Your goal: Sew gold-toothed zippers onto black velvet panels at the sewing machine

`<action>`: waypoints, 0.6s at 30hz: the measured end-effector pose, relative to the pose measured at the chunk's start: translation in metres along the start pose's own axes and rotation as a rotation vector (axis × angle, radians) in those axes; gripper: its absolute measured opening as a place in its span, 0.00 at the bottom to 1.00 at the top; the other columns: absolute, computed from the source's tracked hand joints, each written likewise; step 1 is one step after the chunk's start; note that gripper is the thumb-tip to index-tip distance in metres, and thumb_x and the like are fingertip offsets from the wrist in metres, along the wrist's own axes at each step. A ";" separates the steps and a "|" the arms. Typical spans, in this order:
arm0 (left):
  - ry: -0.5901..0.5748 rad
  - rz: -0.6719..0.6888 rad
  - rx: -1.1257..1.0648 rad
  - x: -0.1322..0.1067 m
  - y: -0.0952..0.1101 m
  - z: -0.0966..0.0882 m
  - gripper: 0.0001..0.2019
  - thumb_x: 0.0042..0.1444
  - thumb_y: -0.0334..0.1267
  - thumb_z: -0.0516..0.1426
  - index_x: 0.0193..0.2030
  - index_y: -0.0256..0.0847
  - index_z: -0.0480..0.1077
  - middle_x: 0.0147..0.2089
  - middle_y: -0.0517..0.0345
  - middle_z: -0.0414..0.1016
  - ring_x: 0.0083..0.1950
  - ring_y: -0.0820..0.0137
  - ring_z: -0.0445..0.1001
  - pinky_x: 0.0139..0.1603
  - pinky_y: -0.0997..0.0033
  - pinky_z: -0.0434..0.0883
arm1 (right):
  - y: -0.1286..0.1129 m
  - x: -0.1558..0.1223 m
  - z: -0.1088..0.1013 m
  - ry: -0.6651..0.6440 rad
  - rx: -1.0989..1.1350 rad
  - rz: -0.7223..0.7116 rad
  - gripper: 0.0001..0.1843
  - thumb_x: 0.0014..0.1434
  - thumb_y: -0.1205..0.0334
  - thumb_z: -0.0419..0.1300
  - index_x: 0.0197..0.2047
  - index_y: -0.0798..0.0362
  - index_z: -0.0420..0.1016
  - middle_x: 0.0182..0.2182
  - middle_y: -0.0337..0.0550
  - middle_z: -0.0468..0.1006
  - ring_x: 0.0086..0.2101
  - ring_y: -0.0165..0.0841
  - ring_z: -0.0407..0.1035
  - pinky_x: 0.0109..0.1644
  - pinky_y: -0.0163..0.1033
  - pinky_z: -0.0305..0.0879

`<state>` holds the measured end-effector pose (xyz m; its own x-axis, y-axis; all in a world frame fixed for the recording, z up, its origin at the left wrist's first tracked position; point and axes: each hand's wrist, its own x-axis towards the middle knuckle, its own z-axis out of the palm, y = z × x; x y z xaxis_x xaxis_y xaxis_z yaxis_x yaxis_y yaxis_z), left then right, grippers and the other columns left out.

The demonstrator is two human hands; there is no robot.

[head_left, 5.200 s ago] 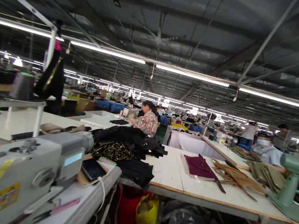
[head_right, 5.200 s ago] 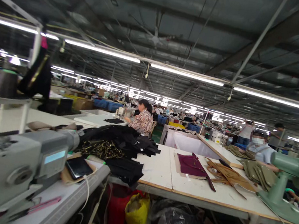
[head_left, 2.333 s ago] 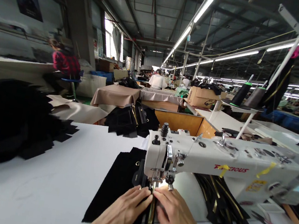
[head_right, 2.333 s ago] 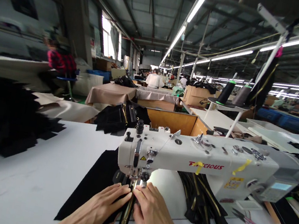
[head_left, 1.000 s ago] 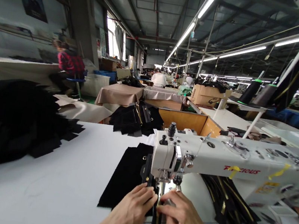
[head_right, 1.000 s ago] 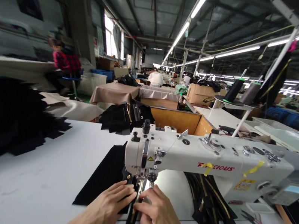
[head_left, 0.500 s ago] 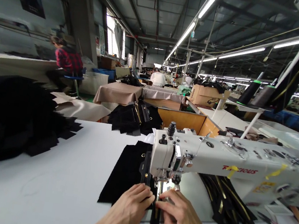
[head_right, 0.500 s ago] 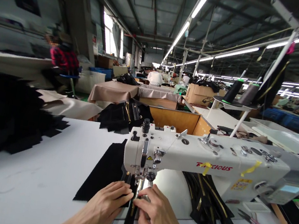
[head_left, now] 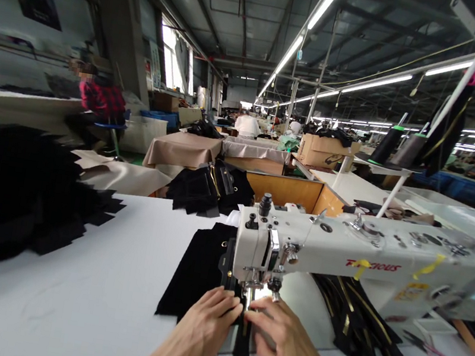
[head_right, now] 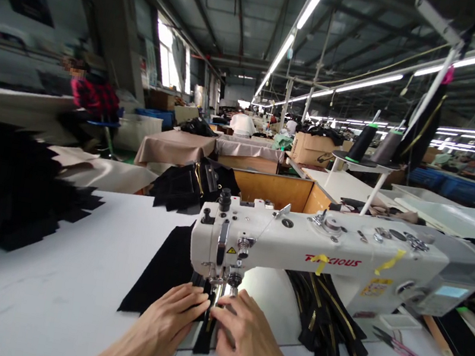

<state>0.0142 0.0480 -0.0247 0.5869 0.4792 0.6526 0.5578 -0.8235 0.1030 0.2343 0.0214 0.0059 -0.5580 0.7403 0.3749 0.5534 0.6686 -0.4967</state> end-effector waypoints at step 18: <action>-0.165 0.006 0.164 0.000 0.000 -0.009 0.24 0.57 0.23 0.48 0.60 0.36 0.66 0.55 0.48 0.76 0.58 0.61 0.74 0.61 0.53 0.70 | 0.003 -0.002 0.004 -0.038 -0.101 0.054 0.28 0.58 0.73 0.54 0.61 0.50 0.65 0.58 0.49 0.68 0.55 0.43 0.64 0.62 0.53 0.63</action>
<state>0.0087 0.0449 -0.0179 0.6710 0.5287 0.5198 0.6339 -0.7728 -0.0324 0.2344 0.0217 0.0013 -0.5476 0.7736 0.3188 0.6418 0.6328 -0.4332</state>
